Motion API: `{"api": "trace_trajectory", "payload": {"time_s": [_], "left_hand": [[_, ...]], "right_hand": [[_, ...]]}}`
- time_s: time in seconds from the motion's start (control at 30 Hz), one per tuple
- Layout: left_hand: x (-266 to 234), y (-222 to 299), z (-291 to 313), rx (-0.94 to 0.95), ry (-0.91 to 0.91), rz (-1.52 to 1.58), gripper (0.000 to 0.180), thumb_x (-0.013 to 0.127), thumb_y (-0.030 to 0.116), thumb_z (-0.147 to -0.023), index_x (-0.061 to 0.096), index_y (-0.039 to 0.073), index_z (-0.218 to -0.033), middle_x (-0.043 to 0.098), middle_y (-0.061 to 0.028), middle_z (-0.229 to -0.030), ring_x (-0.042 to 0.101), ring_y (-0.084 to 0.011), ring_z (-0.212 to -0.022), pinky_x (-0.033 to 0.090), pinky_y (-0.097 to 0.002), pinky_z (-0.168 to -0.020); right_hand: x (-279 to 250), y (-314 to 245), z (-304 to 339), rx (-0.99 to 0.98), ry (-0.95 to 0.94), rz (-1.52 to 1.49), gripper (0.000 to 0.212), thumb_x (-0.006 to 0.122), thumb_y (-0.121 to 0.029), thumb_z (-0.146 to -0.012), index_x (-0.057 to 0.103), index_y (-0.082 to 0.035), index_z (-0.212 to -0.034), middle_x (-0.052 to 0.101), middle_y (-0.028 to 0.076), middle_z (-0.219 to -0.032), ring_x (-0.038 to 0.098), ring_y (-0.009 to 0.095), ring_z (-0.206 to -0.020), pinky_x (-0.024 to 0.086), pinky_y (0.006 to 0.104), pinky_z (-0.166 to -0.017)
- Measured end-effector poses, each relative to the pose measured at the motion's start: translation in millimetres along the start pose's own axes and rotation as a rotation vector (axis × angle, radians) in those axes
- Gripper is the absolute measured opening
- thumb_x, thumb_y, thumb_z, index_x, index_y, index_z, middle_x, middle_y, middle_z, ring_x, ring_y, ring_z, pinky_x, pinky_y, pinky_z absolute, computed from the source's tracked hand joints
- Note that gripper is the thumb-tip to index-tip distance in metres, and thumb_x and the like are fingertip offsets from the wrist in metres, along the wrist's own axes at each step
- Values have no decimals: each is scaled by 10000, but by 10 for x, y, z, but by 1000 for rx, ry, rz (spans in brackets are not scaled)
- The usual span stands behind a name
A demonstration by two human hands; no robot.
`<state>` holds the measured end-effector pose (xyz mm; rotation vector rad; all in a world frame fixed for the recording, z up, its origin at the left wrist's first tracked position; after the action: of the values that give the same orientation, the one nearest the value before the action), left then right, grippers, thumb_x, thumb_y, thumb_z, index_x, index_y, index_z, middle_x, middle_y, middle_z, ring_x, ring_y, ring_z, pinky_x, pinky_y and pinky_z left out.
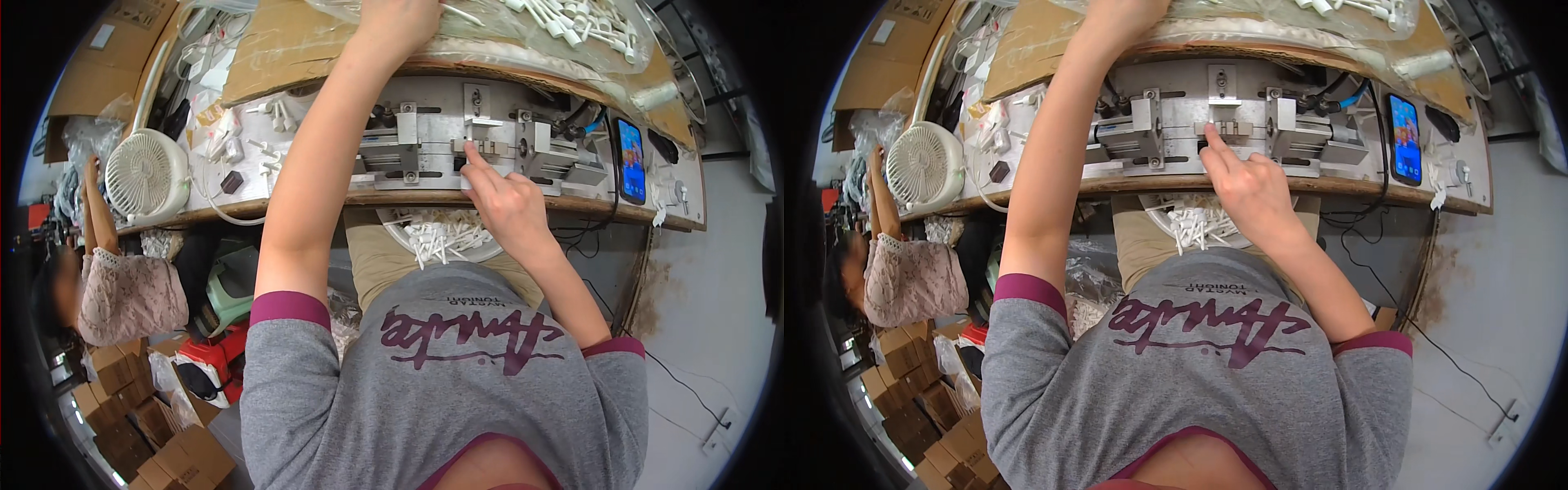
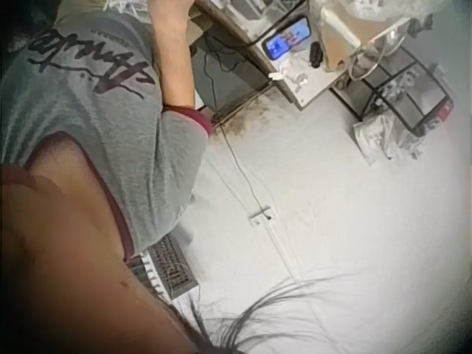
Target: Assembling small plastic components using a pneumatic jig or machine.
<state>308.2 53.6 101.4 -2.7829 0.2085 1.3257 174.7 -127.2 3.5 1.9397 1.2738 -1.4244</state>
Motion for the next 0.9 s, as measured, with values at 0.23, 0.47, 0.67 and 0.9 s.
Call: {"api": "trace_trajectory", "payload": {"time_s": [0.23,0.47,0.67,0.9], "left_hand": [[-527,46,242,-301,-12,583,146,674,33,-795,694,11,-938,658,-191,-928,634,-367,-895,497,-463,-824],[-985,270,984,-394,56,797,169,807,51,-802,725,20,-946,630,-42,-1037,667,-100,-795,532,-178,-588],[-672,913,1462,-236,-190,846,341,830,58,-748,720,33,-1070,610,-116,-1294,681,-194,-1035,613,-307,-767],[-266,1196,1891,-79,-252,359,293,783,136,-775,718,63,-1052,652,-71,-1309,672,-215,-622,536,-311,-581]], "right_hand": [[-47,88,-56,54,-57,-118,312,769,-135,-774,648,-61,-1052,709,71,-1176,630,222,-580,520,298,-570],[-780,538,-1014,61,368,-305,138,695,-192,-891,689,-102,-995,716,47,-867,698,193,-698,529,313,-613],[-310,833,-2090,-38,184,38,147,637,-90,-833,655,-12,-956,611,210,-1029,602,359,-1019,514,431,-869],[-765,850,-1272,134,340,-224,159,664,-140,-877,658,-19,-981,637,136,-978,618,280,-910,496,380,-787]]}}
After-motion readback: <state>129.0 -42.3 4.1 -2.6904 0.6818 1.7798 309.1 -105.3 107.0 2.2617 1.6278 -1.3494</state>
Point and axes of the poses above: each hand's wrist, its own z-axis away from the middle knuckle, its own x-axis out of the palm, y = z × x, the point moved 8 cm from there along -z, towards the middle knuckle
